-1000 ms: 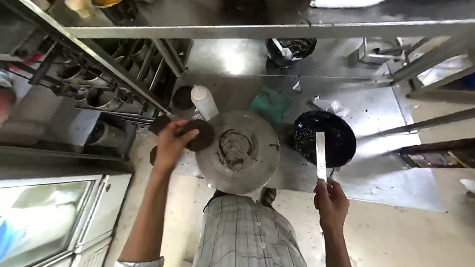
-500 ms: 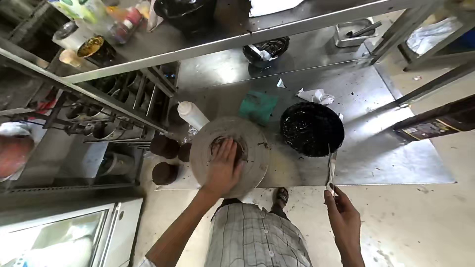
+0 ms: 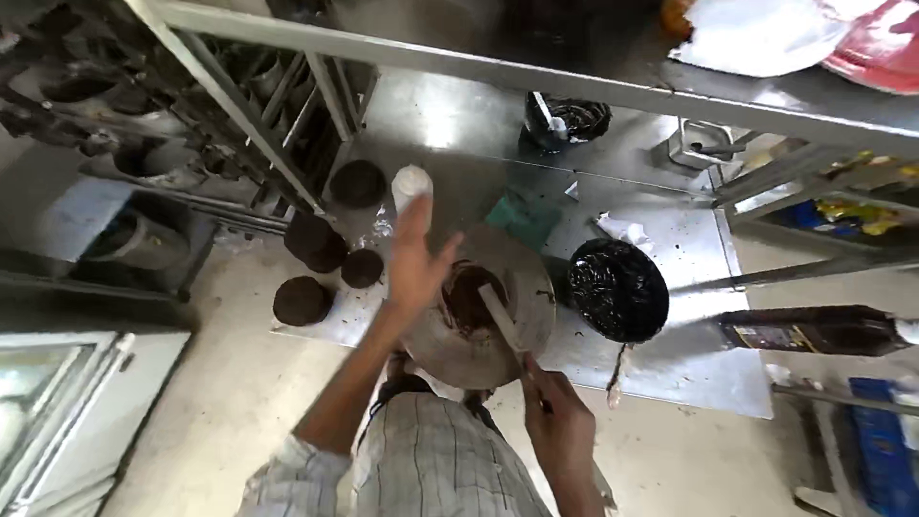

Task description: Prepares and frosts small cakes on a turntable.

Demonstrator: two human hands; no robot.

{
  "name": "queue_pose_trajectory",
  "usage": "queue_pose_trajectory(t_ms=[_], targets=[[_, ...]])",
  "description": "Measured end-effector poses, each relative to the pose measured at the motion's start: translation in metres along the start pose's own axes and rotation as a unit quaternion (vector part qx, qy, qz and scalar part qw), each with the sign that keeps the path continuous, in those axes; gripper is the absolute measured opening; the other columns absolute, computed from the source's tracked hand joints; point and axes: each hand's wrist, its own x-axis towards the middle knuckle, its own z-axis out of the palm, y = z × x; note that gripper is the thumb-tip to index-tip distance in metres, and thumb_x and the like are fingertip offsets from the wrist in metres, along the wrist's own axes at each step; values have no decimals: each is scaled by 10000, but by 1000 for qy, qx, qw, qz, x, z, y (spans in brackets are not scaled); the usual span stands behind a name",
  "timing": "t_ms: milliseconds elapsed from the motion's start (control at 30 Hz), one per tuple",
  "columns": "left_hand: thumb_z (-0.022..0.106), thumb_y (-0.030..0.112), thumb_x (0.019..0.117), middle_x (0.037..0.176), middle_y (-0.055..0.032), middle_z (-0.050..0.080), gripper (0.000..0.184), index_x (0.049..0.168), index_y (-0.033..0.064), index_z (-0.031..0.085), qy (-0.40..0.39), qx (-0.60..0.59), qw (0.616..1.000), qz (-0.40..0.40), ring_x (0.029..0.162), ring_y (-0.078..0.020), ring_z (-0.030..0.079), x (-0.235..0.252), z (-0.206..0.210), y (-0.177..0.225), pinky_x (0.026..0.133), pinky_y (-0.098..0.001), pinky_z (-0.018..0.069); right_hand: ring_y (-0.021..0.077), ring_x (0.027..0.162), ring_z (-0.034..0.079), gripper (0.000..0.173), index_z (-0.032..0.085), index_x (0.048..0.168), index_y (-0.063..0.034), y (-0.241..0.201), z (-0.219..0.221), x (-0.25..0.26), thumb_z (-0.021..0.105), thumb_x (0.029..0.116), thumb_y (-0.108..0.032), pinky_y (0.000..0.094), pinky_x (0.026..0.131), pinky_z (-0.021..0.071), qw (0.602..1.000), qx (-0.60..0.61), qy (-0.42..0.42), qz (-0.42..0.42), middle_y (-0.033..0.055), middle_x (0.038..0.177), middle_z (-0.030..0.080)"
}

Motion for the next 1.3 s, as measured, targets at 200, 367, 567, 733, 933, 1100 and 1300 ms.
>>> queue_pose_trajectory(t_ms=[200, 367, 567, 733, 933, 1100, 1300], targets=[[959, 340, 661, 1534, -224, 428, 1213, 1582, 14, 239, 91, -136, 986, -27, 1400, -308, 468, 97, 27, -99, 1157, -449, 429, 141, 610, 649, 292, 774, 1212, -184, -7, 10, 12, 621, 967, -224, 374, 490, 551, 995, -90, -18, -32, 36, 898, 710], [960, 267, 665, 1426, -176, 557, 1106, 1536, 26, 323, 95, -189, 977, -12, 1294, -232, 581, 103, 55, -113, 1102, -405, 494, 153, 630, 667, 294, 771, 1222, -205, -10, 11, 18, 621, 973, -242, 388, 498, 560, 992, -119, -29, -36, 34, 910, 712], [951, 269, 676, 1406, -198, 575, 1096, 1547, 38, 326, 64, -184, 978, -75, 1289, -266, 587, 123, 61, -120, 1103, -440, 483, 67, 562, 561, 306, 749, 1247, -166, -3, -7, 21, 630, 991, -286, 272, 501, 516, 996, 73, -57, 16, -4, 882, 697], [908, 318, 717, 1323, -214, 624, 879, 1430, 10, 495, 13, 17, 1000, 9, 1236, -345, 612, 113, 30, -70, 1063, -531, 495, 176, 680, 685, 294, 766, 1227, -246, 7, 6, 15, 625, 974, -297, 435, 586, 593, 997, -29, -70, -9, 36, 946, 723], [821, 35, 741, 1195, -178, 658, 586, 1296, 129, 659, -160, 398, 853, 296, 1163, -410, 594, 36, -55, 43, 1017, -596, 460, 50, 587, 589, 302, 723, 1255, -128, 50, -37, 17, 664, 977, -229, 254, 526, 535, 971, 232, 42, 40, 0, 953, 743], [699, -72, 859, 1285, -187, 602, 475, 1308, 74, 644, -279, 565, 730, 265, 1185, -391, 557, -17, -59, 86, 1005, -554, 427, 35, 574, 567, 328, 705, 1265, -67, 101, -30, -5, 652, 979, -218, 219, 513, 507, 960, 264, 72, 64, 16, 891, 726], [653, -62, 878, 1241, -160, 616, 425, 1274, 92, 644, -242, 598, 721, 254, 1184, -370, 554, -2, -12, 54, 990, -546, 435, 45, 563, 558, 332, 706, 1260, -63, 130, -33, -20, 661, 979, -233, 225, 490, 488, 952, 285, 65, 91, 27, 904, 731]])
